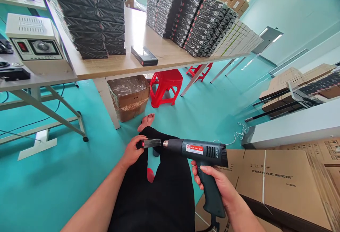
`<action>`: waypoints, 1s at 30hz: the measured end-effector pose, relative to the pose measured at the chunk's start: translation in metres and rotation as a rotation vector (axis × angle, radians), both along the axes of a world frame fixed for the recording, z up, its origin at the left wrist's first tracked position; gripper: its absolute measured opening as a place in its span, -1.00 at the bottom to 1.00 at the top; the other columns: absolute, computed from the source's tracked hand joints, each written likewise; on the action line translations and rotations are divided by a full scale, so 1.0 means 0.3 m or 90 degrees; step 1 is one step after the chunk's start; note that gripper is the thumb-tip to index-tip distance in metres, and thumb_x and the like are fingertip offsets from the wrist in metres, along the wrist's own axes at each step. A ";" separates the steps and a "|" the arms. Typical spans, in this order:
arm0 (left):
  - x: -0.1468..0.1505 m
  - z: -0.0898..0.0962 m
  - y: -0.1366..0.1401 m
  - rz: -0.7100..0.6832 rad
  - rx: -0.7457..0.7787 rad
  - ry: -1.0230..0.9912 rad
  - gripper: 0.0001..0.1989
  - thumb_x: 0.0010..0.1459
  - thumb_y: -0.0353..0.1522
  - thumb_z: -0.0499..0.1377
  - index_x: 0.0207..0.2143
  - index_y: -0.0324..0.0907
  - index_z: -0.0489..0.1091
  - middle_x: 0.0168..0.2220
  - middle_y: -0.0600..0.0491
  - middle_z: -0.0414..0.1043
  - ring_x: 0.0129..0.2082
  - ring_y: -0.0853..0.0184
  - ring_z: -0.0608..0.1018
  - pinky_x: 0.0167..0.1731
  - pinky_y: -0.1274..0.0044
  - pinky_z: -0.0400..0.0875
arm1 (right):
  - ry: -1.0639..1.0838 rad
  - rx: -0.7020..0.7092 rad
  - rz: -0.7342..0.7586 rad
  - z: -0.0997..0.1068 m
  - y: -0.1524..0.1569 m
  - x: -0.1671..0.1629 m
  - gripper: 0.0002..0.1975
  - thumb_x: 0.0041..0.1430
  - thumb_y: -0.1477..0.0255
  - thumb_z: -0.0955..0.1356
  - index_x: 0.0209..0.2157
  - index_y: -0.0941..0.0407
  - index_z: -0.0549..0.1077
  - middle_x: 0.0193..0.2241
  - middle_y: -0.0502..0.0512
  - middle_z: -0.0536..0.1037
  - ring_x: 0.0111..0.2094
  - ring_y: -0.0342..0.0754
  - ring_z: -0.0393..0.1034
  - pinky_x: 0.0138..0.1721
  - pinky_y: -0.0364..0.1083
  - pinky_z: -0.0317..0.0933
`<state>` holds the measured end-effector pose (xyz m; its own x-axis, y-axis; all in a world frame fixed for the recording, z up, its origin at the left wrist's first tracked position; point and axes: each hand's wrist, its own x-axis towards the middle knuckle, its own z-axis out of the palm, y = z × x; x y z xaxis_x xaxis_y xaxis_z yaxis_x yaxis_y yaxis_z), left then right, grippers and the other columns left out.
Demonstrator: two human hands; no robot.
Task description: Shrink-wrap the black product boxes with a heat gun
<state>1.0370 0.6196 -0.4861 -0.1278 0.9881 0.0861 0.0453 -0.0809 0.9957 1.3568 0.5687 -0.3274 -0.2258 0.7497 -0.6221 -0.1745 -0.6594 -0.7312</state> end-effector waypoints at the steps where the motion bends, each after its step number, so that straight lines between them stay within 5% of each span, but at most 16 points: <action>1: -0.001 -0.003 0.000 -0.003 0.002 0.006 -0.59 -0.12 -0.55 0.18 -0.19 -0.06 0.52 -0.02 -0.02 0.44 0.07 0.11 0.40 0.17 0.30 0.11 | -0.006 -0.002 0.003 0.000 0.002 -0.003 -0.72 0.14 0.38 0.35 -0.13 0.20 0.51 -0.36 0.11 0.51 -0.46 -0.15 0.40 -0.52 -0.21 0.28; 19: -0.010 -0.059 0.001 -0.031 0.042 0.212 -0.55 -0.07 -0.56 0.08 -0.11 -0.07 0.43 -0.01 0.01 0.42 0.07 0.20 0.39 0.14 0.28 0.16 | -0.114 0.092 0.102 0.014 0.026 -0.109 -0.70 0.11 0.34 0.37 -0.14 0.18 0.51 -0.36 0.09 0.52 -0.45 -0.12 0.40 -0.47 -0.14 0.31; 24: -0.006 -0.070 0.006 -0.026 0.067 0.303 -0.57 -0.10 -0.54 0.12 -0.14 -0.05 0.45 -0.05 0.03 0.46 0.05 0.18 0.40 0.10 0.28 0.16 | -0.059 0.098 0.220 0.009 0.023 -0.174 -0.68 0.07 0.36 0.40 -0.13 0.20 0.50 -0.35 0.11 0.52 -0.45 -0.09 0.42 -0.47 -0.11 0.30; 30: 0.000 -0.070 0.000 -0.025 0.072 0.317 -0.54 -0.12 -0.56 0.10 -0.14 -0.04 0.45 -0.07 0.03 0.47 0.04 0.17 0.40 0.09 0.28 0.17 | -0.090 0.104 0.211 0.013 0.019 -0.200 -0.70 0.08 0.36 0.40 -0.15 0.19 0.50 -0.37 0.09 0.51 -0.46 -0.09 0.40 -0.47 -0.10 0.29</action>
<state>1.0371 0.6197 -0.5073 -0.0064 0.9722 0.2341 0.5073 -0.1986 0.8386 1.2967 0.5744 -0.3235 -0.3923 0.7428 -0.5425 0.1380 -0.5356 -0.8331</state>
